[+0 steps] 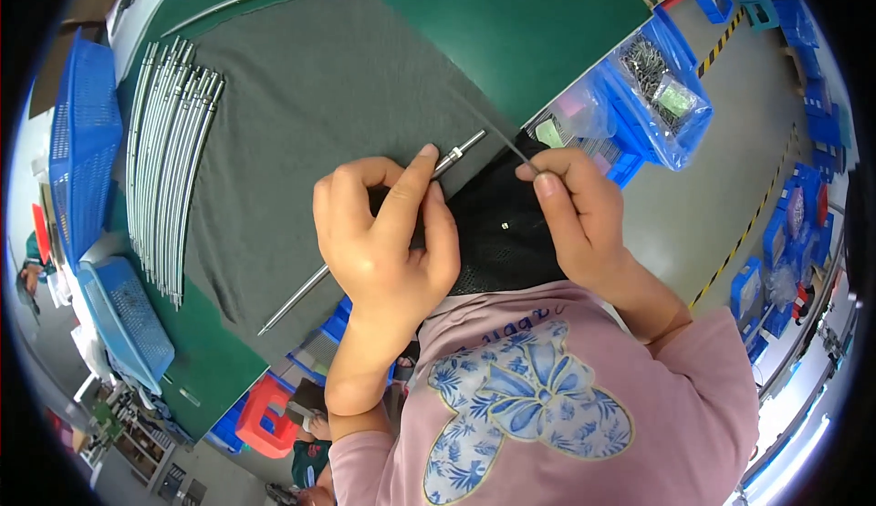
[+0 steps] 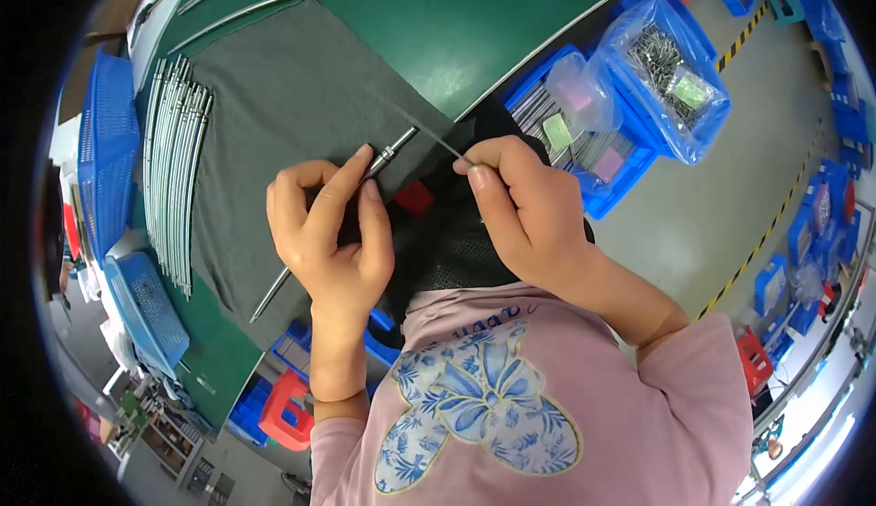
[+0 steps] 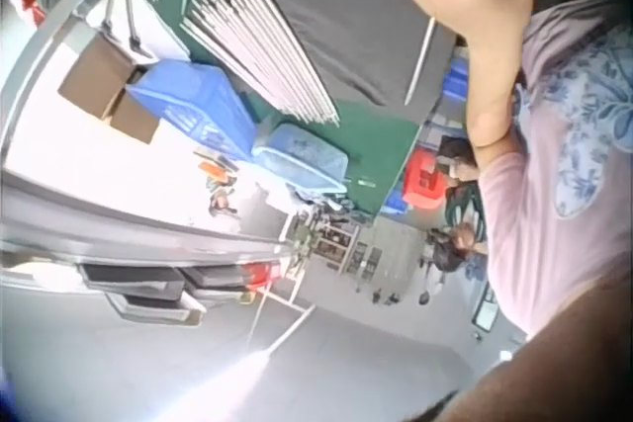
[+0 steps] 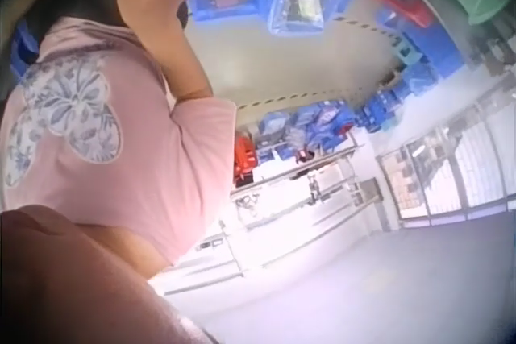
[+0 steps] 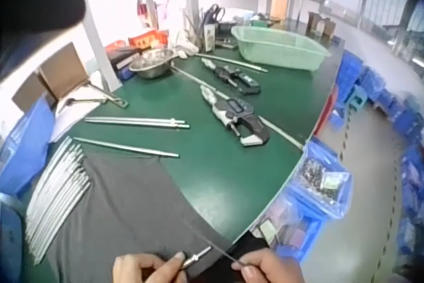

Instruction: Inspecting and measuring metal rods using a digital micrometer on a workshop bench.

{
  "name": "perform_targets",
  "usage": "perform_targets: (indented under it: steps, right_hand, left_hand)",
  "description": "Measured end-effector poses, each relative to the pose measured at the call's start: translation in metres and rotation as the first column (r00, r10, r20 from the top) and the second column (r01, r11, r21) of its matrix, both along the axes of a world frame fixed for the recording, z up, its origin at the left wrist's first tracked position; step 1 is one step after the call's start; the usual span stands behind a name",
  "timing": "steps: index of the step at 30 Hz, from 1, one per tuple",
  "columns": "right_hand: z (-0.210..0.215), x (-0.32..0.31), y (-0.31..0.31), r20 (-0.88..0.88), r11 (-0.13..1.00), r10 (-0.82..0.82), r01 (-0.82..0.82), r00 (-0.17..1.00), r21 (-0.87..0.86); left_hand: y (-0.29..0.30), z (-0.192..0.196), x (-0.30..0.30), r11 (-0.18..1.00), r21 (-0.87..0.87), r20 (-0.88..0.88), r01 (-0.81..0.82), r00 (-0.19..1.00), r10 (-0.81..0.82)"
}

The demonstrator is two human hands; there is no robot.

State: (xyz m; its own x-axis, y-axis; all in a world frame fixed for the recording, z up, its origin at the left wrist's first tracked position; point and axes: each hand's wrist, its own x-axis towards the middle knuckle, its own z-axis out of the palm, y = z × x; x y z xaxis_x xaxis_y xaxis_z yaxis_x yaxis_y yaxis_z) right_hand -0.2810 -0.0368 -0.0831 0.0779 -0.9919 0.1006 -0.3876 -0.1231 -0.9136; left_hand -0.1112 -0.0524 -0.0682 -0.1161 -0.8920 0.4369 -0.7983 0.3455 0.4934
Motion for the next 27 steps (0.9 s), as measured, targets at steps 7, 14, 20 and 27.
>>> perform_targets:
  steps: [7,14,20,27]
  right_hand:
    - [0.005,0.008,0.006,0.098,0.988,0.029,-0.044,0.995,0.149]
    - [0.003,0.012,0.007,0.098,0.989,0.143,-0.146,0.985,0.022]
    - [0.001,0.016,0.006,-0.024,0.988,0.145,-0.146,0.989,-0.041]
    - [-0.008,0.017,0.006,-0.191,0.963,0.108,-0.151,0.976,-0.223]
  left_hand:
    - [-0.003,-0.001,-0.003,1.000,0.004,-0.113,-0.012,0.993,0.013]
    - [-0.001,-0.005,-0.005,1.000,0.020,-0.200,-0.018,0.979,0.022]
    - [-0.003,-0.006,-0.003,1.000,0.020,-0.210,-0.018,0.978,0.022]
    - [-0.004,-0.010,-0.004,0.999,-0.017,-0.213,-0.028,0.977,0.023]
